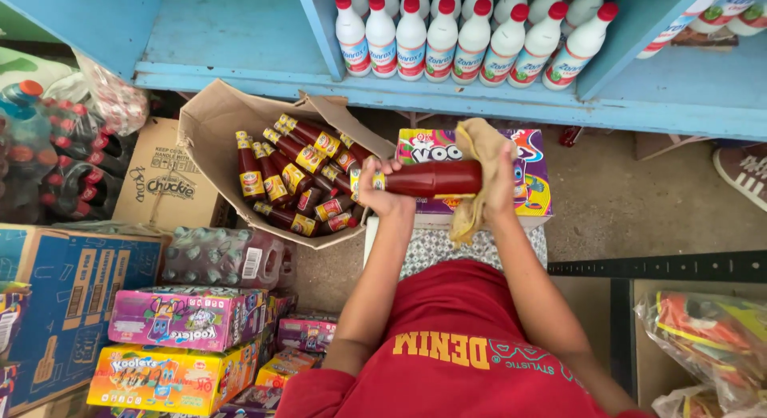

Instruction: Cleaning sauce bottles with a cloth and organizing them on the bottom shelf of a grocery store.

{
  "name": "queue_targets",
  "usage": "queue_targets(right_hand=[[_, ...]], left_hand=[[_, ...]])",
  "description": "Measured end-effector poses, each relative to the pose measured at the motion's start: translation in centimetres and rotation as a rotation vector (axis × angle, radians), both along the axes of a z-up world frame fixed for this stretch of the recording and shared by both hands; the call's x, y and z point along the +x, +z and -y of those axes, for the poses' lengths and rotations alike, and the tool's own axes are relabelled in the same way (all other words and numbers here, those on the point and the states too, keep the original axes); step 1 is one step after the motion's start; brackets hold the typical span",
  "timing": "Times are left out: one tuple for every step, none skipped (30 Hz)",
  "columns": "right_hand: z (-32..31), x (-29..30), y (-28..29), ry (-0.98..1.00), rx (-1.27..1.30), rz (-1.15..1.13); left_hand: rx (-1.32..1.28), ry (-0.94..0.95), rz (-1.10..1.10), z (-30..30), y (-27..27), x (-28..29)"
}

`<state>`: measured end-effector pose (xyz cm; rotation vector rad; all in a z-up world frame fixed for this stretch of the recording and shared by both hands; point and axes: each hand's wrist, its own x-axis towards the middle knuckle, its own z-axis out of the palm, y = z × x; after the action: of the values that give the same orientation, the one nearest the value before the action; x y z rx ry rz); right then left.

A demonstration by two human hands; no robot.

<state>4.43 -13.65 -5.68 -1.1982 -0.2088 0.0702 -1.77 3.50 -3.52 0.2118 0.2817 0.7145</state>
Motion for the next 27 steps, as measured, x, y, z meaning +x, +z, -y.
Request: queue_targets(right_hand=[[0.4,-0.4,1.8,-0.003,0.003,0.003],[0.9,-0.7,3.6,0.113,0.173,-0.166],[1.6,-1.4,5.2,0.226,0.34,-0.339],[2.1,-1.3,5.4,0.221,0.34,-0.341],[2.7,-1.3,5.5,0.241,0.324,-0.33],[3.3,-1.3,5.7,0.261,0.309,-0.319],[3.6,-1.3,5.9,0.26,0.308,-0.323],[4.0,-1.3,6.1,0.209,0.34,-0.334],[4.2,-1.2,6.3,0.158,0.374,-0.341],[4.8,-0.5,4.2,0.158,0.375,-0.343],[5.5,0.3,2.1,0.103,0.383,-0.261],[6.3,1.1,0.1,0.048,0.391,-0.179],[6.1,1.7,-0.8,0.051,0.388,-0.177],[6.0,2.2,-1.7,0.185,0.567,-0.175],[5.7,2.8,-2.5,0.321,0.746,-0.168],[4.7,2.5,-2.2,0.324,0.744,-0.165],[3.6,2.4,-1.8,0.199,0.429,-0.426],[2.6,2.2,-1.4,0.063,0.104,-0.67],[2.3,0.6,0.5,0.068,0.105,-0.663],[2.1,-1.1,2.4,0.183,0.301,-0.656],[1.8,-2.9,4.3,0.301,0.496,-0.646],[1.6,-3.4,5.1,0.309,0.498,-0.64],[1.6,-4.2,5.7,0.275,0.492,-0.506],[1.7,-5.0,6.3,0.242,0.486,-0.372],[2.0,-4.7,4.9,0.242,0.488,-0.365],[2.4,-4.3,3.5,0.241,0.428,-0.418],[2.7,-3.7,2.1,0.241,0.37,-0.469]], left_hand=[[0.003,-0.003,0.003,0.2,0.5,-0.2],[-0.007,-0.019,0.021,0.4,0.9,-0.3],[-0.022,-0.036,0.035,0.8,1.2,-0.7],[-0.024,-0.041,0.032,1.1,1.8,-0.8],[-0.007,-0.081,0.09,1.5,2.4,-0.9],[0.01,-0.121,0.149,1.8,2.9,-1.1],[0.008,-0.121,0.146,2.1,3.4,-1.3],[0.036,-0.165,0.206,2.3,4.0,-1.6],[0.066,-0.208,0.269,2.4,4.6,-1.8],[0.066,-0.209,0.268,2.6,5.1,-2.1],[0.141,-0.239,0.344,2.8,5.7,-2.4],[0.216,-0.268,0.421,3.0,6.3,-2.6],[0.215,-0.266,0.423,3.5,6.9,-3.2],[0.332,-0.236,0.453,3.9,7.5,-3.7],[0.45,-0.204,0.483,4.2,8.1,-4.3],[0.451,-0.201,0.487,4.6,8.7,-5.2],[0.534,-0.145,0.439,5.1,9.3,-5.9],[0.615,-0.088,0.391,5.5,9.9,-6.7],[0.619,-0.083,0.397,5.6,10.0,-7.2],[0.687,-0.051,0.384,5.7,10.2,-7.7],[0.756,-0.018,0.371,5.7,10.4,-8.3],[0.761,-0.011,0.376,5.4,10.8,-8.2],[0.84,0.009,0.396,5.3,11.1,-8.4],[0.919,0.028,0.415,5.2,11.4,-8.6],[0.921,0.028,0.422,4.9,12.1,-8.7],[1.035,0.049,0.45,4.7,12.9,-8.8],[1.149,0.071,0.479,4.5,13.8,-8.9]])
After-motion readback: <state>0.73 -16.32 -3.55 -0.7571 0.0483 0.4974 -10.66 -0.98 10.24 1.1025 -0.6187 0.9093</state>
